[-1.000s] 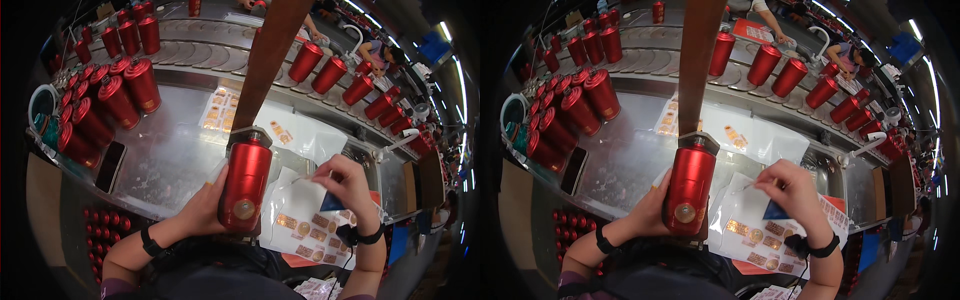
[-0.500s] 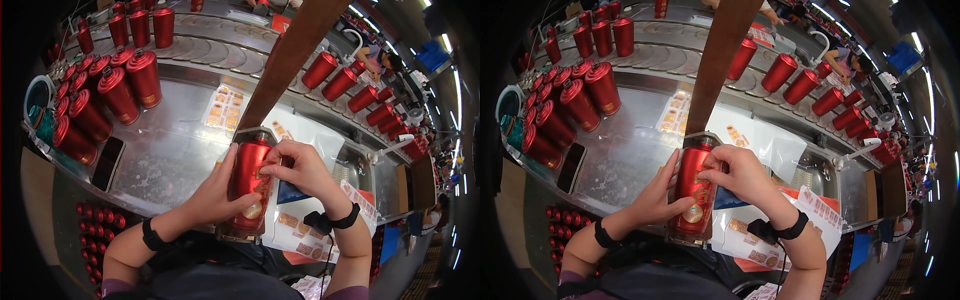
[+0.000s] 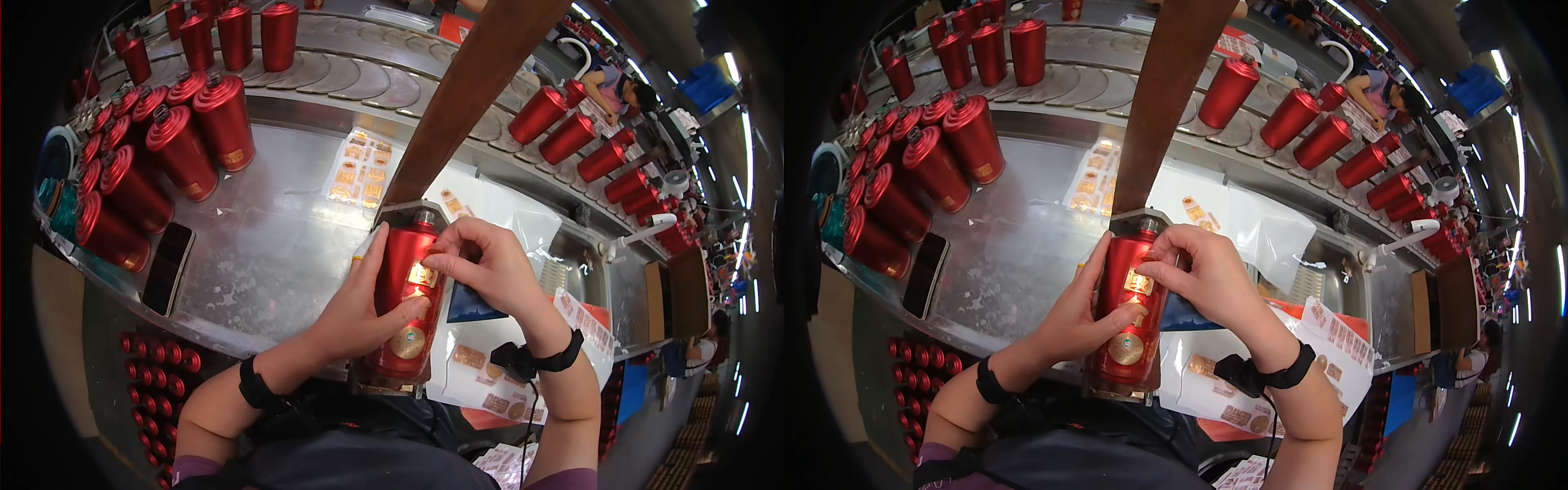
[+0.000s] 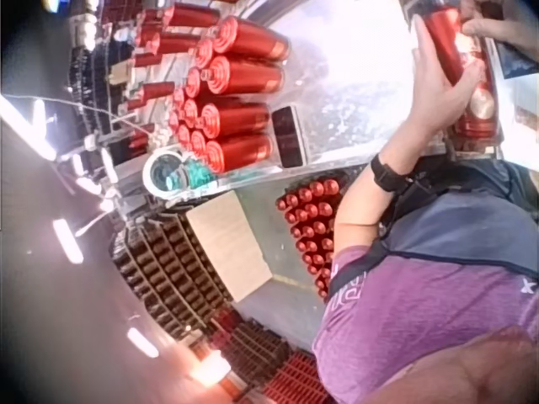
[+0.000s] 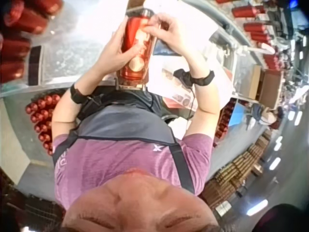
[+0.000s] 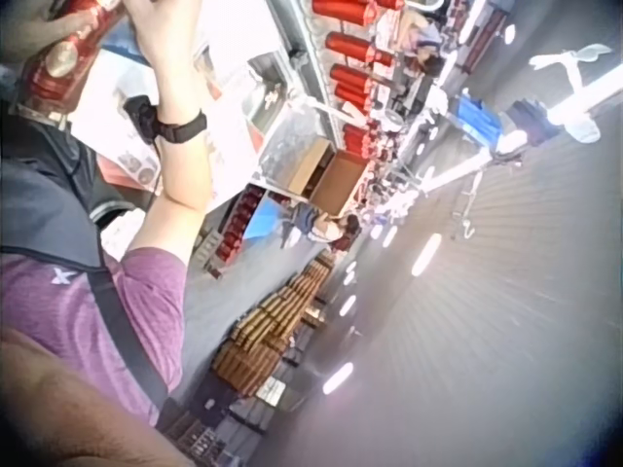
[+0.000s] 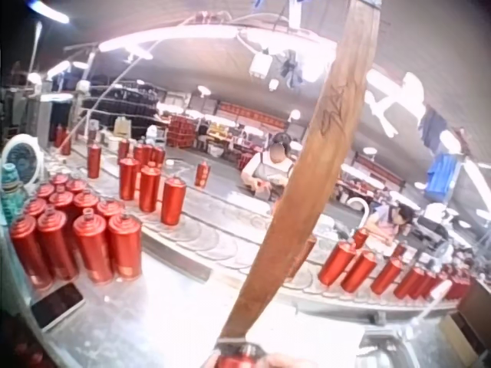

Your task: Apply gold decorative labels and clean red liquor bottles on a production assembly line.

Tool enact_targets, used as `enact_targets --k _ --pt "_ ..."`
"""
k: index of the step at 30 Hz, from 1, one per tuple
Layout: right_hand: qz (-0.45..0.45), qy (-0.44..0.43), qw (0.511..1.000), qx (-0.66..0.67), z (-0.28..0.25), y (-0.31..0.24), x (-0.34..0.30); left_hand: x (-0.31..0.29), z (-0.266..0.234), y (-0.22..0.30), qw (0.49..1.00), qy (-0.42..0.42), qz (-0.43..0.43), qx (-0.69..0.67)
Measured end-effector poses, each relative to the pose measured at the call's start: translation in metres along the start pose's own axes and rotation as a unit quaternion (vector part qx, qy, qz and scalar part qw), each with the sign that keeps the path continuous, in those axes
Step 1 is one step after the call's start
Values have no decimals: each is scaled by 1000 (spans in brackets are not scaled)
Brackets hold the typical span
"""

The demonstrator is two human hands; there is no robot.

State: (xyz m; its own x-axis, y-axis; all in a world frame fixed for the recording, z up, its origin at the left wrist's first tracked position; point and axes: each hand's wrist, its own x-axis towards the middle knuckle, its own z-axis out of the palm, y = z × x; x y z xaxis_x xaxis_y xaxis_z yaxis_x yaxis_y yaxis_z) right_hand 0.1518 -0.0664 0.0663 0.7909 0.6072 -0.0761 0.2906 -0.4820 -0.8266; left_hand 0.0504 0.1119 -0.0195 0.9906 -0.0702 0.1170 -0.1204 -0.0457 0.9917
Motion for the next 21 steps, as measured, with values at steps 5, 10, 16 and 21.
enact_targets --k 5,10,16,21 --pt "3 -4 1000 5 0 -3 2 0 5 3 1000 8 -16 17" --pt "12 -4 1000 7 0 -4 4 0 4 5 999 2 -22 24" --pt "14 -8 1000 14 0 -4 6 0 2 6 1000 0 -15 16" --pt "21 -15 999 32 -1 -3 6 1 0 4 1000 -9 -14 -9"
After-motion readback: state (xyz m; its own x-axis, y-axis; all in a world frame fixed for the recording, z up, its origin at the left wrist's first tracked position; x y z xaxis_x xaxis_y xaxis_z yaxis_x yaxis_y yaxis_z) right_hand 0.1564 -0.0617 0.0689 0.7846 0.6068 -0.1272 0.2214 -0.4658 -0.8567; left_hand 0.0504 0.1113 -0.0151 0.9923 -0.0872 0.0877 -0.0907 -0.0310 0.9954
